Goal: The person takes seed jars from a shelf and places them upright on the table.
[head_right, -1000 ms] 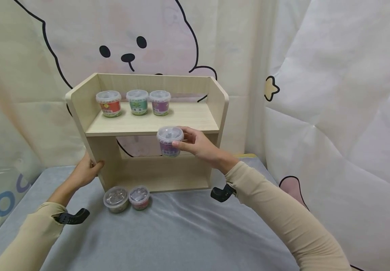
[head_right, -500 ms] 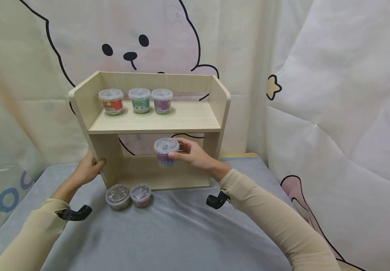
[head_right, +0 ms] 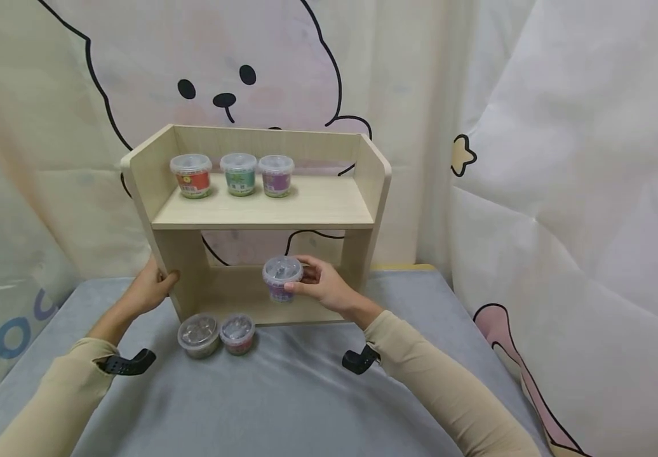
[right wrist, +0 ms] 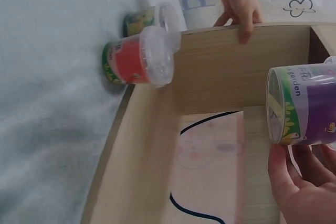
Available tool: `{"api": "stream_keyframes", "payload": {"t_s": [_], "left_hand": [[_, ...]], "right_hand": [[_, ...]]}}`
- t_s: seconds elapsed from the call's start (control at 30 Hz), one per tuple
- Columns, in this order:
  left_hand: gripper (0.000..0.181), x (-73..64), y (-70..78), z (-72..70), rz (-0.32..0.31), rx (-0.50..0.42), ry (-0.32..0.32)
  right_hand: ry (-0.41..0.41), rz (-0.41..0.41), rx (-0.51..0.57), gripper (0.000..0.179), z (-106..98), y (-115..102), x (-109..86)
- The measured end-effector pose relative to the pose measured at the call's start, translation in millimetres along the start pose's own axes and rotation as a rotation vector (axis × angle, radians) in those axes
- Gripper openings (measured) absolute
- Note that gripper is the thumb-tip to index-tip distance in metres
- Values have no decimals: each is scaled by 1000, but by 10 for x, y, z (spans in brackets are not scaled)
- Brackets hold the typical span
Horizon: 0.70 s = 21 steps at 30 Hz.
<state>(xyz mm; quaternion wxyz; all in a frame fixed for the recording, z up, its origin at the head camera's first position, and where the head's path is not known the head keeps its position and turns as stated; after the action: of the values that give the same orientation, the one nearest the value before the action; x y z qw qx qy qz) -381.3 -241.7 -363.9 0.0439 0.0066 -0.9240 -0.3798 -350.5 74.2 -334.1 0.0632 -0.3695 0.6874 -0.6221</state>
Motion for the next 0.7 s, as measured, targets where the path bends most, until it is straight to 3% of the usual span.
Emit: {"api": "stream_keyframes", "payload": {"t_s": [0.4,0.7], "left_hand": [[77,3,-10,-6,-1,5,19],[78,-27,-19,-5,11,-8,12]], "right_hand": [[-40,50,57,71,152,402,-122],[-62,46,31,67,270,655,-114]]}}
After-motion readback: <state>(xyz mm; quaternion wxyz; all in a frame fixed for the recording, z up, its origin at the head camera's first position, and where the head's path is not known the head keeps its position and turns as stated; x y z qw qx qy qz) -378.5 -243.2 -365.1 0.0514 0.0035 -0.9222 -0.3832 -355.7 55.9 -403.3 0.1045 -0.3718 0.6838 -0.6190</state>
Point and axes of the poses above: each hand's wrist, its own x-axis towards the middle knuckle, its own z-axis out of the palm, y = z × x, the point moved 10 cm from there along x, towards the middle knuckle, and after that the axes turned 14 degrees about -z, right-handed, at the moved point
